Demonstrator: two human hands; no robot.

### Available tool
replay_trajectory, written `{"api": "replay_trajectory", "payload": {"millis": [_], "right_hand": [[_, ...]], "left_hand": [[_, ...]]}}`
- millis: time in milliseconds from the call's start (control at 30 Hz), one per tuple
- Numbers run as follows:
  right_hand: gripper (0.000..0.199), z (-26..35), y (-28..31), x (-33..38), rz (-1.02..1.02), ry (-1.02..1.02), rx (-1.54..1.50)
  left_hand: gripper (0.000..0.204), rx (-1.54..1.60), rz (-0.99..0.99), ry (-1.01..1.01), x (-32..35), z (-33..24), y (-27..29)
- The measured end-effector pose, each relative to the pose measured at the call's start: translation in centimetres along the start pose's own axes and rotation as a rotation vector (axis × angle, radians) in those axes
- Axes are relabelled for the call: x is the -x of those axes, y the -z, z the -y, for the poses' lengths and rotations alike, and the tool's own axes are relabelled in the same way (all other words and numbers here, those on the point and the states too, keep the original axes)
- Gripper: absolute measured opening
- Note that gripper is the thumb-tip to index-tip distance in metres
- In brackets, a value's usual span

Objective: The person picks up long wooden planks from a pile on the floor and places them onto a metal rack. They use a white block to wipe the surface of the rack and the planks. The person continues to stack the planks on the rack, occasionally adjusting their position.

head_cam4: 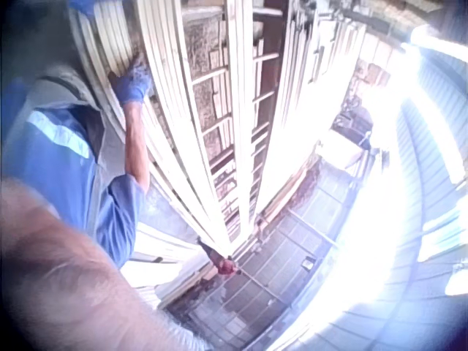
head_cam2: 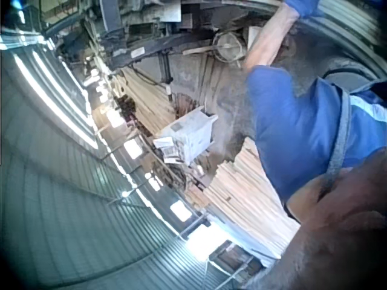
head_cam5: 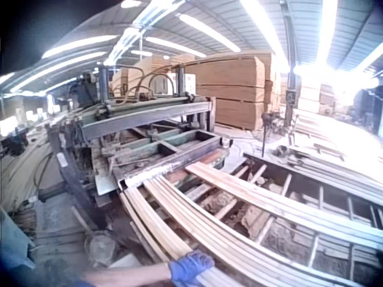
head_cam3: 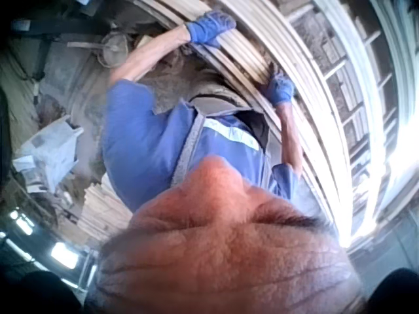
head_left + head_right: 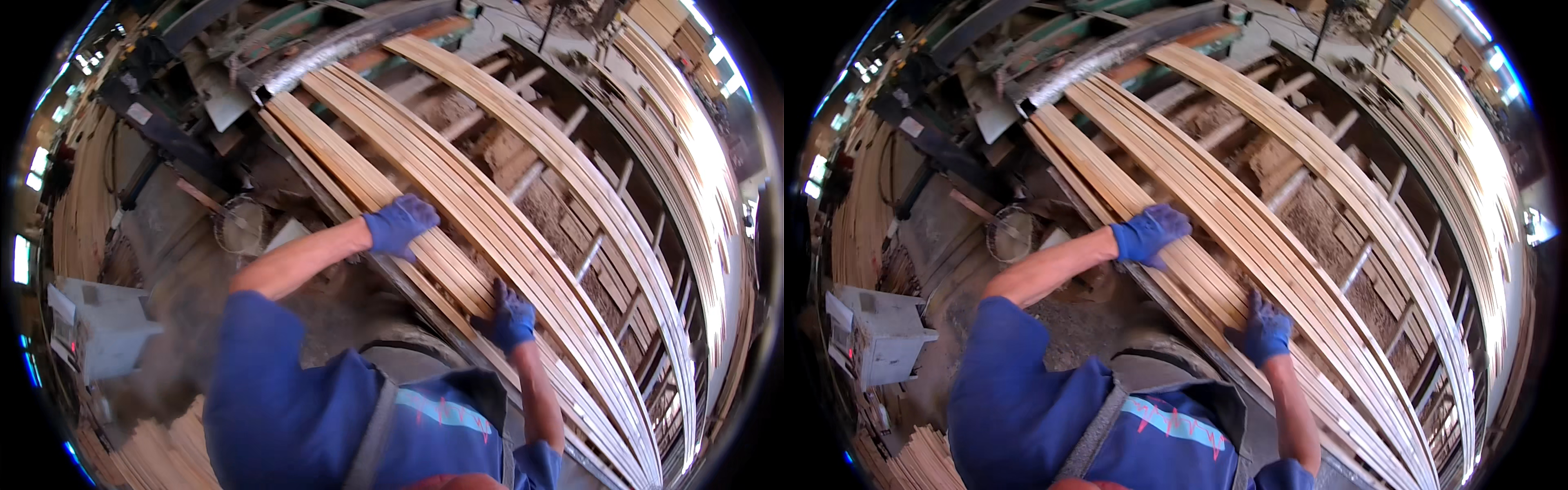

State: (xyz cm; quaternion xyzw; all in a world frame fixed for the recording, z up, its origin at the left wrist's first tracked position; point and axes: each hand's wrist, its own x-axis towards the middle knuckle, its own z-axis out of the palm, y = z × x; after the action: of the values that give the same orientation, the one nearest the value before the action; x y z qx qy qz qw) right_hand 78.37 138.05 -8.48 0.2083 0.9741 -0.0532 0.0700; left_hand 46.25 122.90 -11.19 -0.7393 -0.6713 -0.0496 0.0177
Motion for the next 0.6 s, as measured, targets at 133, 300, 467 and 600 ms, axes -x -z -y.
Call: {"api": "replay_trajectory", "payload": {"millis": [133,300,467,600], "right_hand": [[0.094,-0.3,0.5,1.7,0.081,0.057,-0.059],[0.094,-3.2,-0.3,3.0,-0.078,0.125,-0.122],[0.082,-3.7,0.9,-0.3,0.110,0.086,-0.348],[0.064,-6.1,3.5,1.1,-0.196,-0.078,-0.415]], "left_hand": [[0.075,0.046,0.009,-0.015,1.0,-2.4,-0.3],[0.078,-0.014,0.200,0.038,-2.2,-4.4,2.2],[0.076,0.365,0.160,0.101,-1.6,-0.8,1.3],[0.049,0.711,0.053,0.191,-2.1,-1.2,1.6]]}}
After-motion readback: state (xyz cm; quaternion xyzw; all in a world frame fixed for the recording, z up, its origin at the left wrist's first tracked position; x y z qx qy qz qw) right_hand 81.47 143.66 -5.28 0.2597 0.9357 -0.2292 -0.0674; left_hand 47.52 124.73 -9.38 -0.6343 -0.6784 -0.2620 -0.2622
